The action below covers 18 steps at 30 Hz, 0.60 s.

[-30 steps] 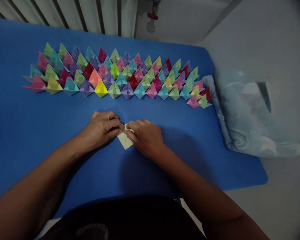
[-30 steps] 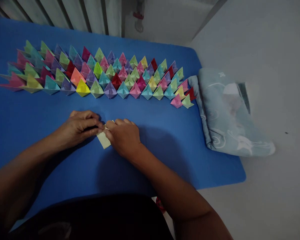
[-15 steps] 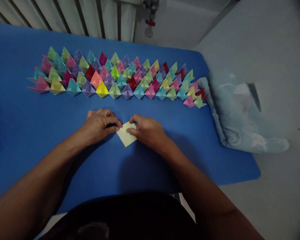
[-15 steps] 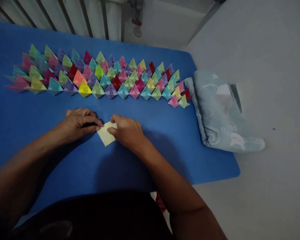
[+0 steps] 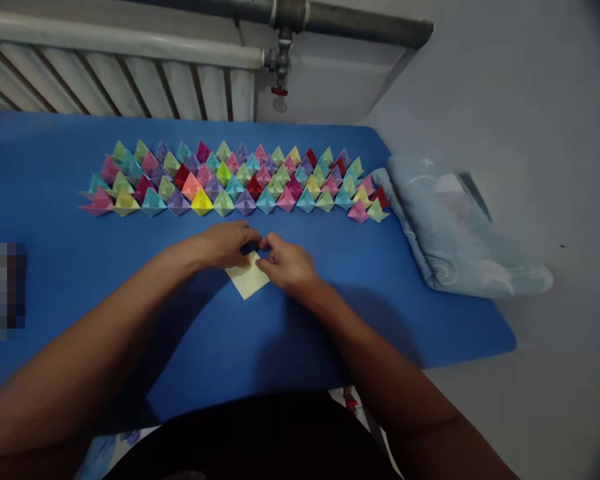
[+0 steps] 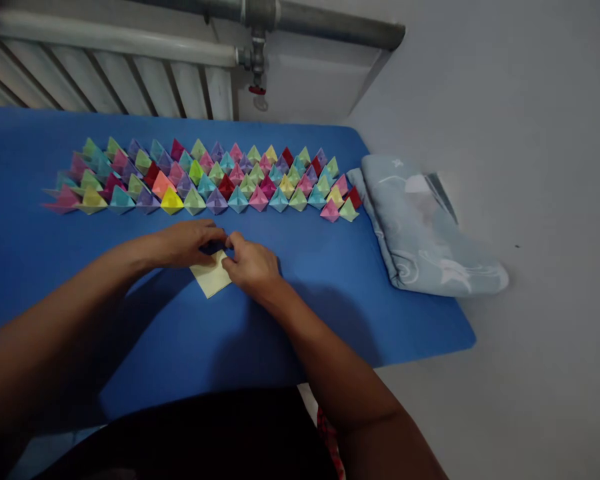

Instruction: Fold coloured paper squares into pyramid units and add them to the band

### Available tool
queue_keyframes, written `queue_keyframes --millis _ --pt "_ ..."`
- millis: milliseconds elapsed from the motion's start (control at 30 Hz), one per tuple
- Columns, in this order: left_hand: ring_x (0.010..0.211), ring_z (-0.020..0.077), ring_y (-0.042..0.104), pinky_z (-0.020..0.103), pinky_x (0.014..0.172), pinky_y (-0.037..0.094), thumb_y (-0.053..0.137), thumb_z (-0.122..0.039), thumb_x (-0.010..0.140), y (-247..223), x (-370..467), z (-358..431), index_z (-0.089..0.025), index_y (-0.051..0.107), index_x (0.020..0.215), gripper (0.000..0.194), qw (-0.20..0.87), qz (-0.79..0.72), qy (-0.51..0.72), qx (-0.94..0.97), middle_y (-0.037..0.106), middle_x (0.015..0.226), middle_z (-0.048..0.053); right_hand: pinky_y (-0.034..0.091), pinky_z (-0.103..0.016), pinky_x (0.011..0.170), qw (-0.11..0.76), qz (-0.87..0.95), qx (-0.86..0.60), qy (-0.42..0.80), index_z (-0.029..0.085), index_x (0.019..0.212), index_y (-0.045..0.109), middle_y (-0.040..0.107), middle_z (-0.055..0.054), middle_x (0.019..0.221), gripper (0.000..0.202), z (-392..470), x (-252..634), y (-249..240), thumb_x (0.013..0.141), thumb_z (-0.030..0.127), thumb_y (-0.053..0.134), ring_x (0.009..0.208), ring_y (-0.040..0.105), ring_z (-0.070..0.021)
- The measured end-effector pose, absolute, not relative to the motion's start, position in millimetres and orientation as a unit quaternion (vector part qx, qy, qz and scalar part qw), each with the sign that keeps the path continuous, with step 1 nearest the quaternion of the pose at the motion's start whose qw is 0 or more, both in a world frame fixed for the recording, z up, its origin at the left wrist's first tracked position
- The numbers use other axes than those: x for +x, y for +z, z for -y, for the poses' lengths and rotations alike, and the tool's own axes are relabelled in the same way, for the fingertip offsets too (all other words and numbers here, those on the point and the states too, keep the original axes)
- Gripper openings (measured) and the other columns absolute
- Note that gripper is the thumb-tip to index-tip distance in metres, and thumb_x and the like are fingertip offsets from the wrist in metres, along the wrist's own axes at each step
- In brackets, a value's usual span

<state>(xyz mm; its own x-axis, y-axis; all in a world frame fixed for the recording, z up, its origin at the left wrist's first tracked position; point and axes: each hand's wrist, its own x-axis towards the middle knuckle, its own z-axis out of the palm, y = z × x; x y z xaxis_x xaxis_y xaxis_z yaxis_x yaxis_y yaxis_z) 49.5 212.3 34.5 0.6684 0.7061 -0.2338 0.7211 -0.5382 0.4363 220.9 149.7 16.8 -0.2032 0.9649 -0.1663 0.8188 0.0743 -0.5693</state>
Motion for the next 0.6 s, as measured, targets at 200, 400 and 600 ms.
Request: queue_keyframes --millis 200,400,600 --pt "0.074 0.0212 0.057 0.029 0.063 0.036 0.063 -0.016 0.056 47.7 71.4 -220.0 -0.023 0.069 0.085 0.03 0.22 -0.404 -0.134 0.878 0.062 0.086 0.003 0.035 -0.023 0.057 0.286 0.639 -0.606 0.378 0.023 0.1 0.06 0.055 0.009 0.063 0.022 -157.1 237.8 5.3 0.079 0.03 0.062 0.059 0.052 -0.0101" --pt "0.062 0.0179 0.055 0.028 0.061 0.037 0.061 -0.014 0.058 50.6 66.7 -221.4 -0.022 0.063 0.072 0.017 0.259 -0.428 -0.142 0.854 0.06 0.064 -0.002 0.035 -0.023 0.056 0.322 0.613 -0.587 0.42 0.021 0.097 0.06 0.051 0.01 0.06 0.022 -160.1 238.8 6.7 0.077 0.029 0.064 0.056 0.048 -0.009" --pt "0.067 0.0164 0.062 0.027 0.064 0.048 0.076 -0.029 0.059 48.3 29.1 -213.3 -0.022 0.071 0.079 0.022 0.55 -0.47 0.09 0.685 0.07 0.073 -0.001 0.037 -0.022 0.056 0.399 0.552 -0.571 0.458 0.021 0.091 0.059 0.05 0.007 0.063 0.019 -160.6 244.0 12.9 0.081 0.038 0.061 0.059 0.048 -0.0096"
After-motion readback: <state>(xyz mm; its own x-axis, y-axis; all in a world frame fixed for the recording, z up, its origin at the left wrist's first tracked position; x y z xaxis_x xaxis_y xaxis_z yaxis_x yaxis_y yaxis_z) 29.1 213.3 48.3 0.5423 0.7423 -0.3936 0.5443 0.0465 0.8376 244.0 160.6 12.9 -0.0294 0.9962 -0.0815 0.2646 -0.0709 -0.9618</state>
